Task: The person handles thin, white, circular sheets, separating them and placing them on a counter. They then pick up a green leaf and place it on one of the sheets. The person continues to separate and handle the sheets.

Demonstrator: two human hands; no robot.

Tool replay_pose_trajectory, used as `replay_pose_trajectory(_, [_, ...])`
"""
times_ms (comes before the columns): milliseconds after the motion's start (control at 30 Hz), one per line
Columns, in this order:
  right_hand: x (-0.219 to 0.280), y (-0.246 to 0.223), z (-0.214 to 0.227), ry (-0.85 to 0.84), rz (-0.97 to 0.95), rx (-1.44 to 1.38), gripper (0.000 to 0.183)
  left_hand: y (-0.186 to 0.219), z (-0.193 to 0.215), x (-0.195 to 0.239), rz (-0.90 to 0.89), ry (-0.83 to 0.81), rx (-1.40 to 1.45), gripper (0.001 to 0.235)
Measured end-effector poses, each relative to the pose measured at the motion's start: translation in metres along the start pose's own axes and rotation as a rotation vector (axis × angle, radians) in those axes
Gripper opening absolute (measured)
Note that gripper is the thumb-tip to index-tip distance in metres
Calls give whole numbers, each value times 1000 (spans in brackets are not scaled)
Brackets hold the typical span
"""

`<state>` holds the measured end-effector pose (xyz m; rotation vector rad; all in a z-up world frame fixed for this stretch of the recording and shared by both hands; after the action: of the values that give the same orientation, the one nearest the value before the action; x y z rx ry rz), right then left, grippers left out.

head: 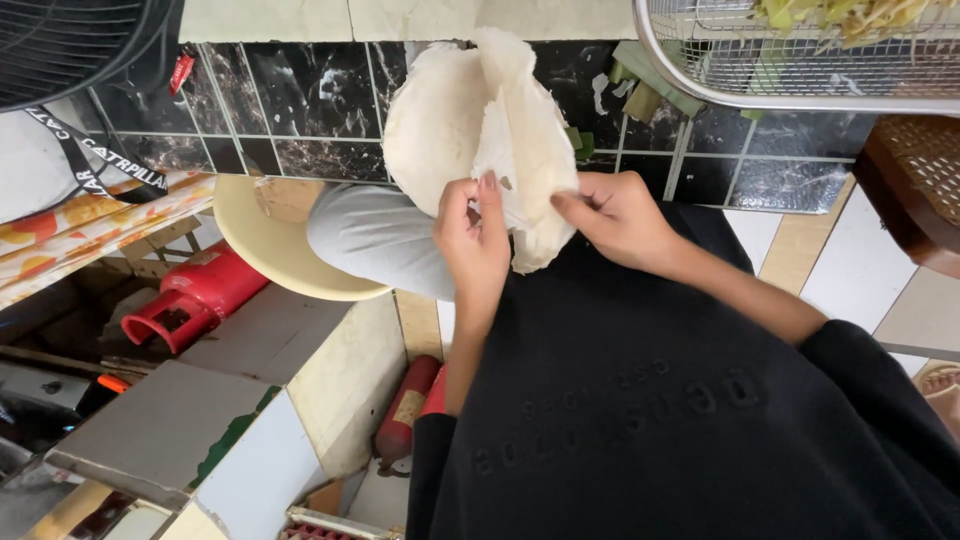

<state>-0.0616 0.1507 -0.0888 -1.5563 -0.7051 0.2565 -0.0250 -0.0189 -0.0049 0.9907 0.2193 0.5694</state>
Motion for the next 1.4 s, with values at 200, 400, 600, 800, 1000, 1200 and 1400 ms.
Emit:
replay_pose_trajectory(200, [-4, -21, 16, -29, -20, 65, 22, -7, -8, 1, -85, -64, 11, 31])
replay_pose_trajectory(400, [-27, -52, 16, 33, 99, 184, 29, -31, -19, 7, -103, -155, 100, 30])
replay_pose_trajectory(600, [-15, -60, -2, 2, 239, 330, 33, -12, -5, -13, 182, -215, 268, 33])
replay_pose_trajectory(800, [-1, -26, -4, 38, 277, 237, 31, 1, -8, -18, -163, 82, 150, 16])
replay_pose_trajectory(1000, [2, -35, 1, 100, 137, 151, 20, -9, -17, 0, -223, 257, 130, 21])
replay_pose_trajectory(1200, [-12, -96, 2, 140, 214, 281, 18, -15, -28, 11, -326, 157, -44, 15])
replay_pose_trajectory(1400, [-13, -72, 10, 207, 250, 334, 46, -6, -16, -5, -185, 197, 103, 20])
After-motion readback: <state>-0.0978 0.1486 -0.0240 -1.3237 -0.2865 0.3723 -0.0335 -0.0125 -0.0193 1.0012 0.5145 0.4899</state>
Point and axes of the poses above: each hand's wrist, its own x-axis away from the middle knuckle, its own z-axis out of the back of the hand, y = z × x, the point moved 1 cm from there along -x, towards the middle knuckle, and after that the axes turned 4 degrees about z, right-handed, at the moved point
